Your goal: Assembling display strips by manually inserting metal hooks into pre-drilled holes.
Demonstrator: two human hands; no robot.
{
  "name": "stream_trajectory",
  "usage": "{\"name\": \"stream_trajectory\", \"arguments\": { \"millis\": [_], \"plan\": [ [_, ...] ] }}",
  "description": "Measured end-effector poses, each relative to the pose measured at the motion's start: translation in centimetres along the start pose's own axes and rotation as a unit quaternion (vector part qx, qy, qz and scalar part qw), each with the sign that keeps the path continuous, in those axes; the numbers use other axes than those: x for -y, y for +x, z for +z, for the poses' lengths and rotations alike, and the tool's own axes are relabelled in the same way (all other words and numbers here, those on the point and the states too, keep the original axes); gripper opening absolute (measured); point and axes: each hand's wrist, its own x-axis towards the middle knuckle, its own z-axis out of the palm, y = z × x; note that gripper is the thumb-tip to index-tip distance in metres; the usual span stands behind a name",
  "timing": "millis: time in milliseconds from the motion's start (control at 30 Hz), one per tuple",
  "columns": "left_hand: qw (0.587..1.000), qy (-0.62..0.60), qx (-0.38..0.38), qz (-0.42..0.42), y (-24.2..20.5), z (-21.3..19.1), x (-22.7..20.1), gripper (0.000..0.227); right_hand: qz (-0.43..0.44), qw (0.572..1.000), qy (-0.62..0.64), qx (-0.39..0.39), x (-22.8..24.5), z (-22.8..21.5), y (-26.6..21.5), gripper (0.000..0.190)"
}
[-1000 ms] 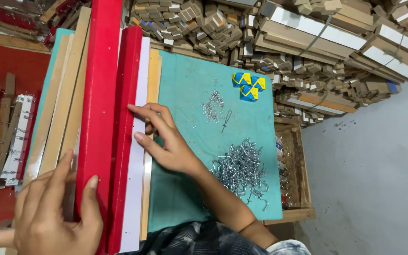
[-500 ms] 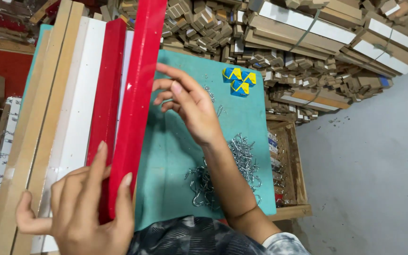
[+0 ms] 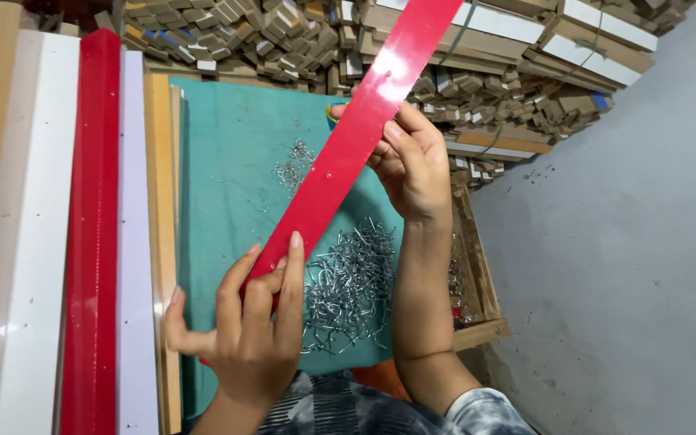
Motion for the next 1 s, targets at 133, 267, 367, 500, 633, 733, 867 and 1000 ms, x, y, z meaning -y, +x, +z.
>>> {"name": "stream_trajectory", "arguments": {
  "millis": [133,267,367,500,633,733,867,1000],
  "plan": [
    [0.996,-0.084,0.004,0.024,-0.8,1.8,-0.2,0.023,0.008,0.999,-0.024,-0.032,0.4,-1.5,-1.2,0.050],
    [0.990,-0.140,-0.013,0.032,-1.4,3.4,-0.3,0.024,-0.015,0.999,-0.012,-0.039,-0.1,-3.1,-2.1,0.049],
    [0.984,-0.170,-0.032,0.050,-1.8,4.5,-0.4,0.020,-0.003,0.998,-0.049,-0.039,0.4,-3.5,-2.6,0.056],
    [0.980,-0.190,-0.014,0.057,-1.6,5.4,0.1,0.018,-0.077,0.960,-0.262,-0.063,1.2,-5.8,-2.9,0.029],
    [0.993,-0.111,0.019,0.039,-1.1,5.8,0.0,0.022,-0.225,0.683,-0.689,0.084,4.1,-4.4,-2.1,0.070],
    [0.997,-0.055,0.039,0.030,-1.4,5.3,-0.7,0.019,-0.270,0.549,-0.763,0.208,2.1,-4.1,-0.9,0.046],
    [0.997,0.051,0.053,0.011,-2.7,5.6,-1.7,0.013,-0.360,0.404,-0.782,0.310,2.1,-4.1,1.0,0.009],
    [0.999,0.033,0.021,0.012,-2.1,4.3,-1.8,0.020,-0.293,0.393,-0.803,0.338,1.8,-5.5,1.9,0.012]
  ]
}}
